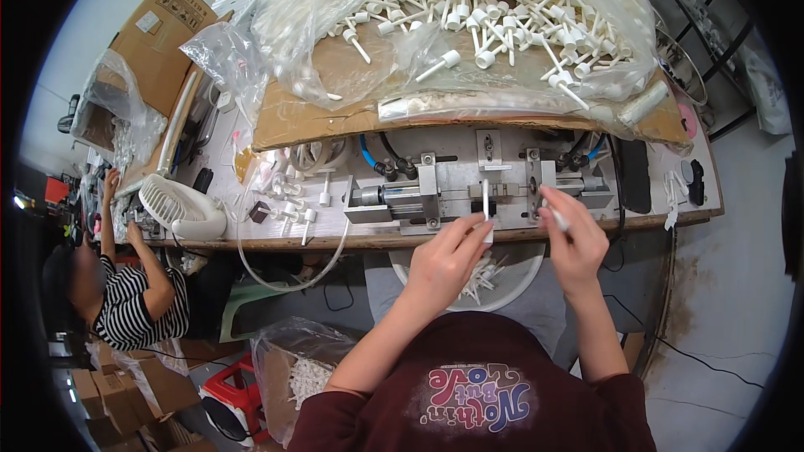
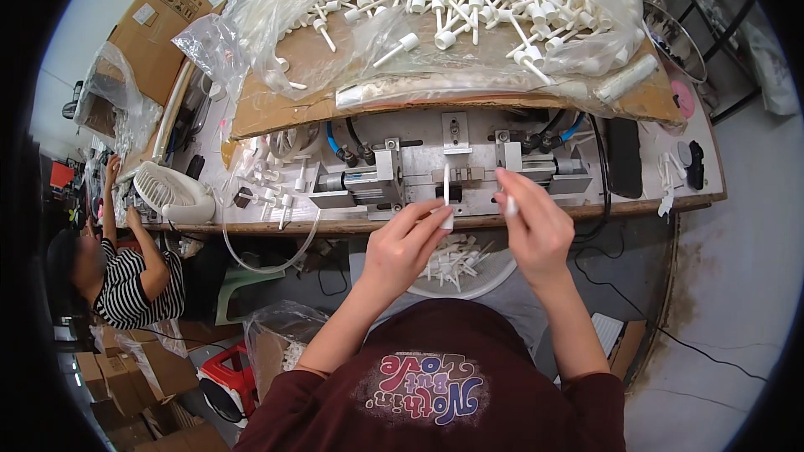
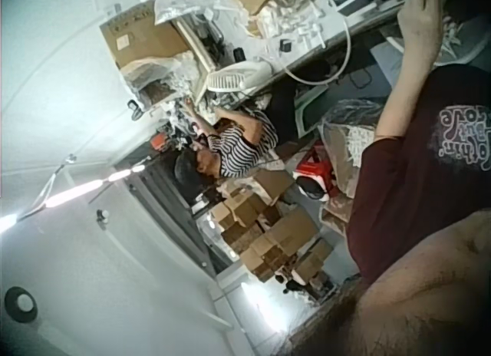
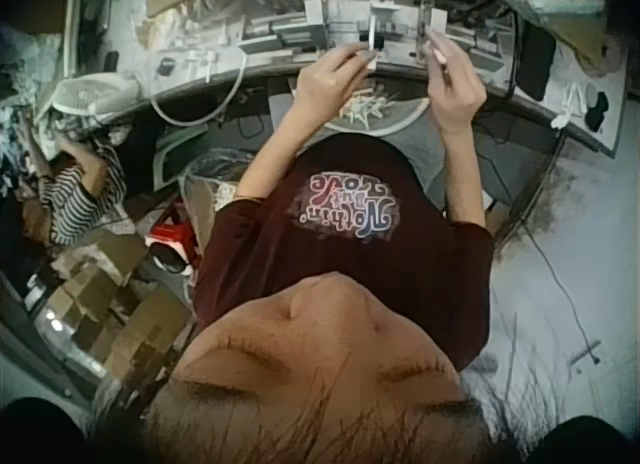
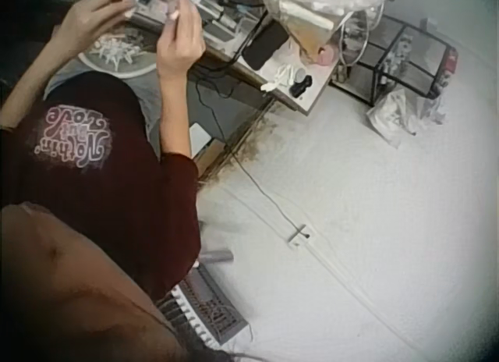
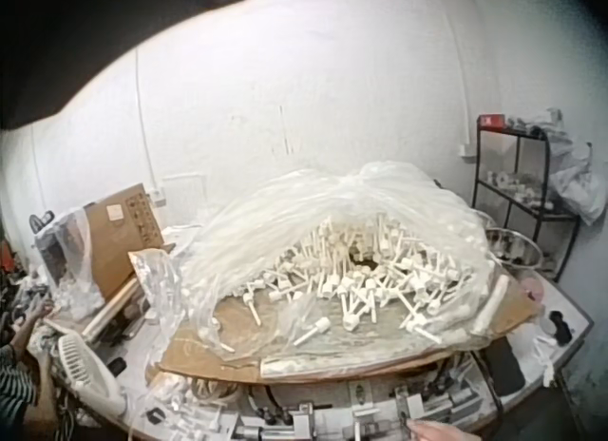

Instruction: Assembling small white plastic components using a specialized pneumatic assembly jig on a workshop bench.

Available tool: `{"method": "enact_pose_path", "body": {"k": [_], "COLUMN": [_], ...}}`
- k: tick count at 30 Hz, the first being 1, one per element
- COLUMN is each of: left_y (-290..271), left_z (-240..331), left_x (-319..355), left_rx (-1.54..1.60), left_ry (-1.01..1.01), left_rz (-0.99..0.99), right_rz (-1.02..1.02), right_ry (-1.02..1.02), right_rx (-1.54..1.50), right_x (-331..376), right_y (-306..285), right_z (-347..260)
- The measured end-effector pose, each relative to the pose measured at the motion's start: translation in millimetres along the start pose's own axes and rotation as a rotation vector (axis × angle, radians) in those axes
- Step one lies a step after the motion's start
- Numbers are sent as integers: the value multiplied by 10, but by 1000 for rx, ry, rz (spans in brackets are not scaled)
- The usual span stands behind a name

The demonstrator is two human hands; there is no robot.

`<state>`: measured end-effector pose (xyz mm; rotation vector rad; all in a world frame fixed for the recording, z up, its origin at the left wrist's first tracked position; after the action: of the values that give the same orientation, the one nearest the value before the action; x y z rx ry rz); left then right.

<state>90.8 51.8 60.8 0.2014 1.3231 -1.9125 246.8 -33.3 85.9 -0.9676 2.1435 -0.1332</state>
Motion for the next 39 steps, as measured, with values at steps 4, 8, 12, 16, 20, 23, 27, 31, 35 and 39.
{"method": "enact_pose_path", "body": {"k": [4, 8, 12, 16, 20, 23, 27, 31, 35, 39], "left_y": [223, 293, 292, 249, 11, -316, -513, -222, 81, 182], "left_z": [-37, -59, -89, -82, -125, -195, -245, -339, -563, -606], "left_x": [7, -87, -91, -120, -369, -752, -1295, -1708, -1927, -1945], "left_rx": [-208, -252, -234, -203, -13, 56, -104, -212, -293, -253], "left_ry": [108, 134, 103, 102, 20, 15, 63, 167, 50, 2], "left_rz": [-45, -89, -125, -121, -129, 43, 252, 277, 85, 27], "right_rz": [-78, 13, 103, 71, 7, -15, -167, -285, -339, -396], "right_ry": [228, 432, 706, 774, 714, 749, 394, 39, -251, -348], "right_rx": [-87, -517, -741, -954, -1070, -1009, -427, -27, 240, 453], "right_x": [7, 122, 176, 312, 324, 221, 231, 266, 305, 304], "right_y": [-55, 21, 13, 3, 36, 104, 165, 430, 628, 784], "right_z": [142, 325, 238, 458, 386, 169, 122, 71, -30, -81]}}
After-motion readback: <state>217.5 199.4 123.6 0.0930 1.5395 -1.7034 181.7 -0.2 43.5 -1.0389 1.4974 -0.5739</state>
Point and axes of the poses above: each hand's wrist, its own x-axis away from the middle knuckle, its own y-axis out of the palm, z = x × y, the point moved 8 cm from there along -x, towards the middle knuckle, and after that the axes turned 7 degrees about -x, right-handed, at the moved point
